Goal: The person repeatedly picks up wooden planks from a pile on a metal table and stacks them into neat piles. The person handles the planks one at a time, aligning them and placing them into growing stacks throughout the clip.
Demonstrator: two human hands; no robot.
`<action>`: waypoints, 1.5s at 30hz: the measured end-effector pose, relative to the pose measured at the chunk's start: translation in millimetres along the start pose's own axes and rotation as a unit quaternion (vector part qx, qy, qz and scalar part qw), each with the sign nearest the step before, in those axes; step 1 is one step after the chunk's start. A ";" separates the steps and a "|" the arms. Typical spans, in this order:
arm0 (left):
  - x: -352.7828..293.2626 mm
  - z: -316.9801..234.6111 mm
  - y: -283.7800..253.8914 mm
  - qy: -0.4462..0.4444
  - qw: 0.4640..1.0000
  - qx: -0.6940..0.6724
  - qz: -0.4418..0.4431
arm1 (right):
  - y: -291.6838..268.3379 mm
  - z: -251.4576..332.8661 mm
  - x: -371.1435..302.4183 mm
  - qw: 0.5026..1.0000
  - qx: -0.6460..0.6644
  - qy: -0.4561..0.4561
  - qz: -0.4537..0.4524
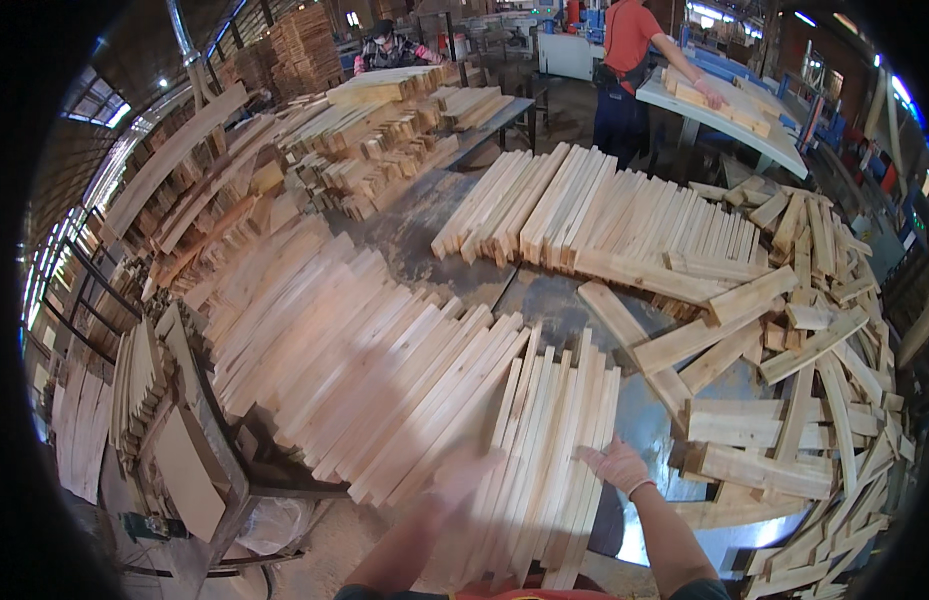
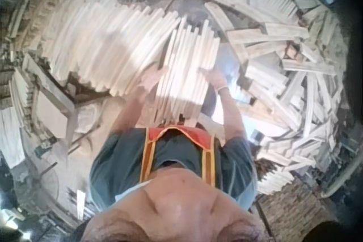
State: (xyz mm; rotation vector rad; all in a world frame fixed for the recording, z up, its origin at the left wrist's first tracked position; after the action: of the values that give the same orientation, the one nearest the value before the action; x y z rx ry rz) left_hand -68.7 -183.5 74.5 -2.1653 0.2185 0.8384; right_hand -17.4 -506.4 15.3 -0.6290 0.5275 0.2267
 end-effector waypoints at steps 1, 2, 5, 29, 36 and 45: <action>9.7 -10.0 9.0 -0.003 1.000 0.026 -0.013 | 4.8 -0.2 8.2 1.000 0.026 0.009 0.014; 22.9 -12.7 19.6 -0.009 0.998 0.052 -0.027 | 11.2 -0.7 13.8 0.998 0.050 0.018 0.031; 22.3 -24.3 25.9 0.011 0.998 0.041 -0.046 | 20.6 -15.4 14.3 0.983 0.181 -0.011 -0.002; -58.4 32.4 -54.1 0.313 0.907 0.266 -0.094 | 57.4 -46.9 -135.5 0.963 -0.010 -0.204 -0.178; -31.6 72.5 -44.4 0.281 0.792 0.533 -0.098 | 126.2 -40.2 -133.8 0.968 -0.201 -0.093 -0.122; -10.5 71.2 -28.7 0.162 0.957 0.239 -0.036 | 74.6 -24.3 -122.5 0.956 0.293 0.033 -0.007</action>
State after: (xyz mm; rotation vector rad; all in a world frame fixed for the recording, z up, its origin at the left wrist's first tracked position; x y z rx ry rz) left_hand -100.3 -113.5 65.3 -1.8212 0.4547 0.3358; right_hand -157.2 -467.7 26.8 -0.0621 0.6187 0.0271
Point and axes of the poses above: each hand's wrist, its own x-axis towards the middle knuckle, its own y-axis out of the palm, z = x × y, the point moved 1 cm from there along x, towards the middle knuckle, and after that the axes turned 10 degrees about x, right-handed, at the moved point
